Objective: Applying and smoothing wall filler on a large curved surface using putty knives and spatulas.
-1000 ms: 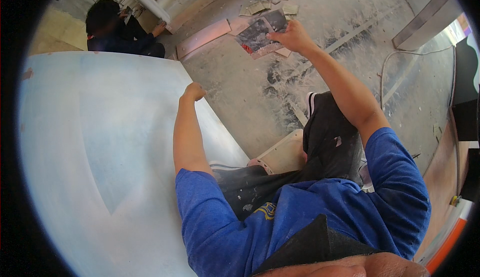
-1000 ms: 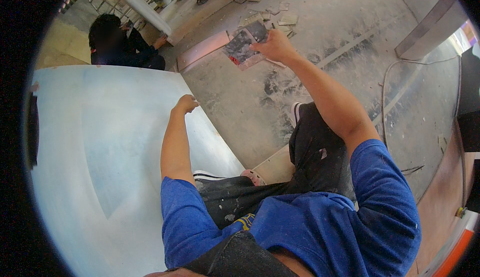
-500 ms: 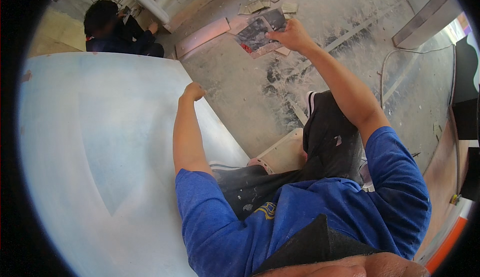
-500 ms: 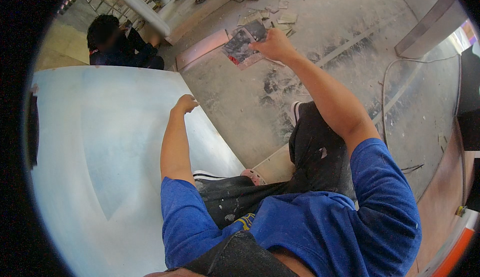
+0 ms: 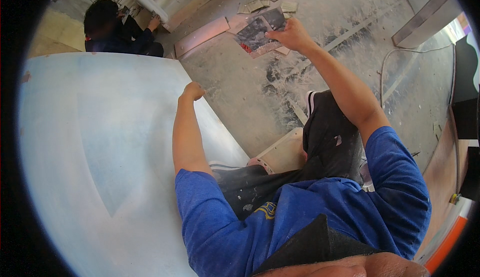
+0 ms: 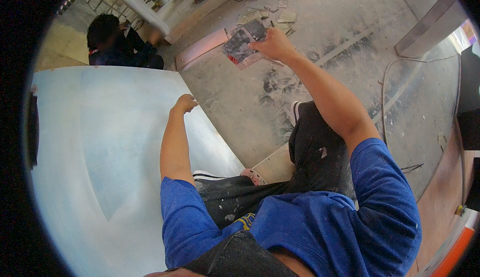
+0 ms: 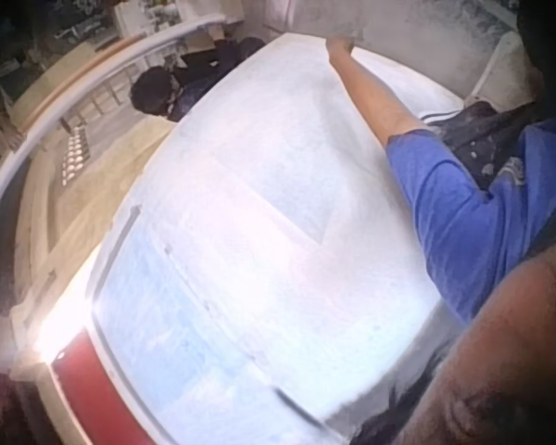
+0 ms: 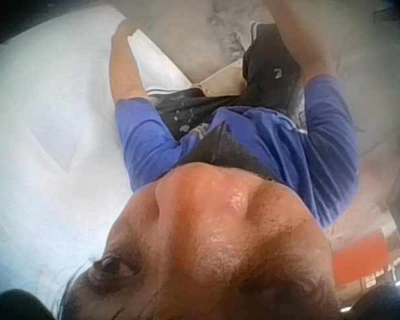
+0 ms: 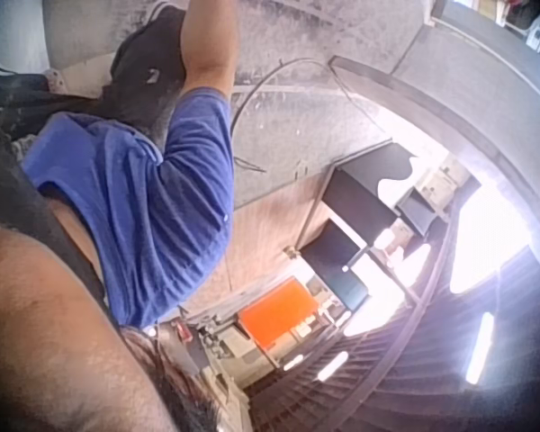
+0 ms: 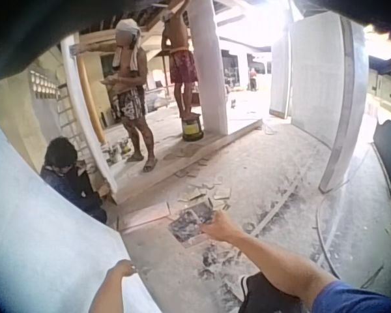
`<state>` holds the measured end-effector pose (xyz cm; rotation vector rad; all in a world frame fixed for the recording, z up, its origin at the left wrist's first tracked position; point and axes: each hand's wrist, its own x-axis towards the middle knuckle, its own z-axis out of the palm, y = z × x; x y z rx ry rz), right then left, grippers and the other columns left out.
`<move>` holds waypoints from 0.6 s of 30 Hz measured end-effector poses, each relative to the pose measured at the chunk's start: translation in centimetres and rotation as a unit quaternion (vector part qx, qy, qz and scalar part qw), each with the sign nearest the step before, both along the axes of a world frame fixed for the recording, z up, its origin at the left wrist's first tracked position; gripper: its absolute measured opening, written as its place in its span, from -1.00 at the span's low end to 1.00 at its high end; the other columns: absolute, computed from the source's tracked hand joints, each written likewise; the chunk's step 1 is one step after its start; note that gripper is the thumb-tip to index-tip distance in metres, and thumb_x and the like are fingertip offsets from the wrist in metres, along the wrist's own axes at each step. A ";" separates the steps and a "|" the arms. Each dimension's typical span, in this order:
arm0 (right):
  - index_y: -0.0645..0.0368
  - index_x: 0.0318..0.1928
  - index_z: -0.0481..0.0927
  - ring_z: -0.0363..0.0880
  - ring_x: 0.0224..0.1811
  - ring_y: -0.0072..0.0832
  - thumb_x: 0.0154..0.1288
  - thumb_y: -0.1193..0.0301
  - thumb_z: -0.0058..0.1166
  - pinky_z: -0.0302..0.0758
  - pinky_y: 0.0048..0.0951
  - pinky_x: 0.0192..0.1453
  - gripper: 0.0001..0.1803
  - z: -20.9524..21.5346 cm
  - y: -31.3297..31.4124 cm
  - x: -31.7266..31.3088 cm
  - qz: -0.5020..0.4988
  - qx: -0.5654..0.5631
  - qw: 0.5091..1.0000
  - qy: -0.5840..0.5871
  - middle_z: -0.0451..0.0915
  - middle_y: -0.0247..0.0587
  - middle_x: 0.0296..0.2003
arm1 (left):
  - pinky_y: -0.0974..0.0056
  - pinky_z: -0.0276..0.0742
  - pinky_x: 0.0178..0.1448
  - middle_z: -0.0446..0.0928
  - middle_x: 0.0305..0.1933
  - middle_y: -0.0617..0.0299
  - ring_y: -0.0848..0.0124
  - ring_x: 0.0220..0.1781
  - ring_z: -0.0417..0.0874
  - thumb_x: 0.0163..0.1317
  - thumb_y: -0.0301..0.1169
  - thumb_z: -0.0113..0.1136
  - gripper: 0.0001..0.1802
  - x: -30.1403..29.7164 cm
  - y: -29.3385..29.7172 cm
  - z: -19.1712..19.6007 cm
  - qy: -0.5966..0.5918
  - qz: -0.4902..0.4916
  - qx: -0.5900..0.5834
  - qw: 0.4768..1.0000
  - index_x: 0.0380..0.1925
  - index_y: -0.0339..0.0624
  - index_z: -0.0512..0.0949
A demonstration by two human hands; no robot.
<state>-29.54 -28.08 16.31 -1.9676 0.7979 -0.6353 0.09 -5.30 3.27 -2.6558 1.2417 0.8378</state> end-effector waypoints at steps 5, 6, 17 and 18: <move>0.36 -0.43 0.55 0.47 -0.53 -0.45 -0.12 0.35 0.20 0.38 -0.42 -0.39 -0.70 -0.4 -0.2 0.1 0.012 -0.003 0.999 -0.038 0.56 -0.10 -0.55 | 0.20 0.39 -0.04 0.50 -0.21 -0.10 0.08 -0.13 0.51 -0.06 -0.21 0.15 -0.59 -0.1 0.0 -0.1 -0.004 0.000 0.000 1.000 -0.30 -0.33 0.53; 0.36 -0.42 0.55 0.47 -0.53 -0.45 -0.12 0.35 0.19 0.39 -0.42 -0.38 -0.71 -0.5 -0.3 0.2 0.015 -0.001 0.999 -0.041 0.56 -0.10 -0.54 | 0.20 0.39 -0.04 0.50 -0.21 -0.10 0.08 -0.13 0.51 -0.06 -0.21 0.15 -0.59 0.0 0.1 -0.2 -0.004 0.000 0.000 1.000 -0.30 -0.33 0.53; 0.33 -0.43 0.56 0.47 -0.54 -0.44 -0.12 0.35 0.20 0.38 -0.44 -0.40 -0.72 -1.1 -0.6 0.5 0.017 0.002 0.999 -0.048 0.56 -0.12 -0.56 | 0.21 0.38 0.00 0.48 -0.16 -0.09 0.08 -0.09 0.49 -0.07 -0.21 0.16 -0.57 0.2 0.0 -0.2 -0.010 0.002 -0.008 1.000 -0.27 -0.32 0.53; 0.33 -0.44 0.56 0.47 -0.55 -0.44 -0.13 0.35 0.20 0.38 -0.43 -0.40 -0.72 -0.9 -0.5 0.4 0.017 0.005 0.999 -0.040 0.55 -0.12 -0.57 | 0.21 0.38 0.00 0.48 -0.16 -0.09 0.08 -0.09 0.49 -0.07 -0.21 0.16 -0.57 0.2 0.1 -0.2 -0.010 0.003 -0.008 1.000 -0.27 -0.32 0.53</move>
